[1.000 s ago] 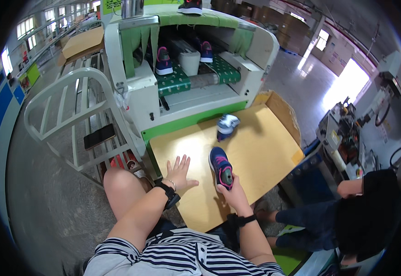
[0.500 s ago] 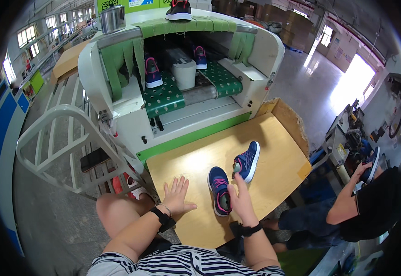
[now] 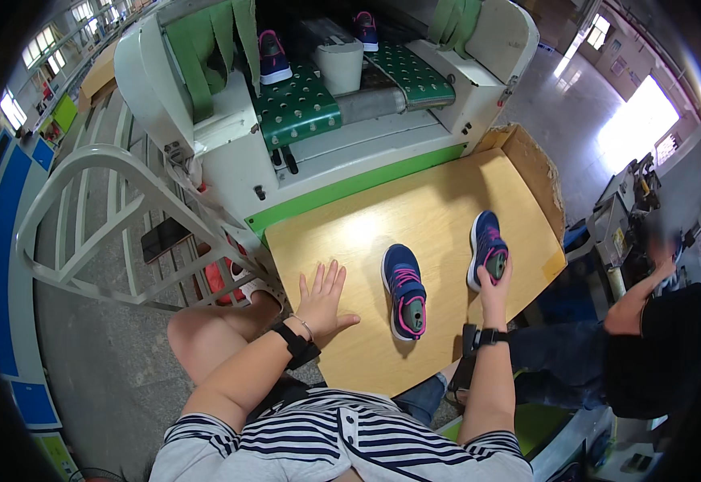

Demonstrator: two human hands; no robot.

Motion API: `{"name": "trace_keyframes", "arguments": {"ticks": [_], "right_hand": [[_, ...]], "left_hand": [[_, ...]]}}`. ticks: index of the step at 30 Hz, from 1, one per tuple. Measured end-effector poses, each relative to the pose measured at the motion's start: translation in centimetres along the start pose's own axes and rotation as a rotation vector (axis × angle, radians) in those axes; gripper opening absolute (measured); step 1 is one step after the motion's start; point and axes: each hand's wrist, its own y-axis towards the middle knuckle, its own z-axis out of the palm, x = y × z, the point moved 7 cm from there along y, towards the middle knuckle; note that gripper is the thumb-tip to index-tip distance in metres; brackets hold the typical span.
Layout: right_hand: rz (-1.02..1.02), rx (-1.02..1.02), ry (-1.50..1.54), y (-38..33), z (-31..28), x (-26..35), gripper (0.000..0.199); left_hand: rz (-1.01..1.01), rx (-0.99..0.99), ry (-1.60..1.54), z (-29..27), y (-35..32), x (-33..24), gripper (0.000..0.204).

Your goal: Sort shoes from a conveyor belt onto a table and into groups.

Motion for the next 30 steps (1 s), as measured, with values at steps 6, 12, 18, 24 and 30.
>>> {"name": "trace_keyframes", "arguments": {"ticks": [6, 12, 18, 24, 30], "right_hand": [[0.141, 0.304, -0.024, -12.2, 5.0, 5.9, 0.077], [-0.005, 0.28, -0.225, -15.1, 7.6, 8.4, 0.078], [-0.023, 0.257, -0.178, -14.9, 8.4, 8.1, 0.076], [-0.049, 0.205, -0.148, -14.9, 8.2, 8.2, 0.075], [-0.039, 0.231, -0.16, -15.0, 8.4, 8.1, 0.076]], "left_hand": [[-0.01, -0.009, -0.015, 0.6, -0.7, 1.1, 0.118], [0.037, -0.012, -0.03, 1.2, -0.4, 0.7, 0.119], [0.015, -0.037, -0.032, 1.1, -0.6, 1.0, 0.117], [0.011, -0.024, -0.028, 0.7, -0.4, 0.8, 0.116], [0.034, -0.057, -0.033, 0.7, -0.3, 0.8, 0.116]]}}
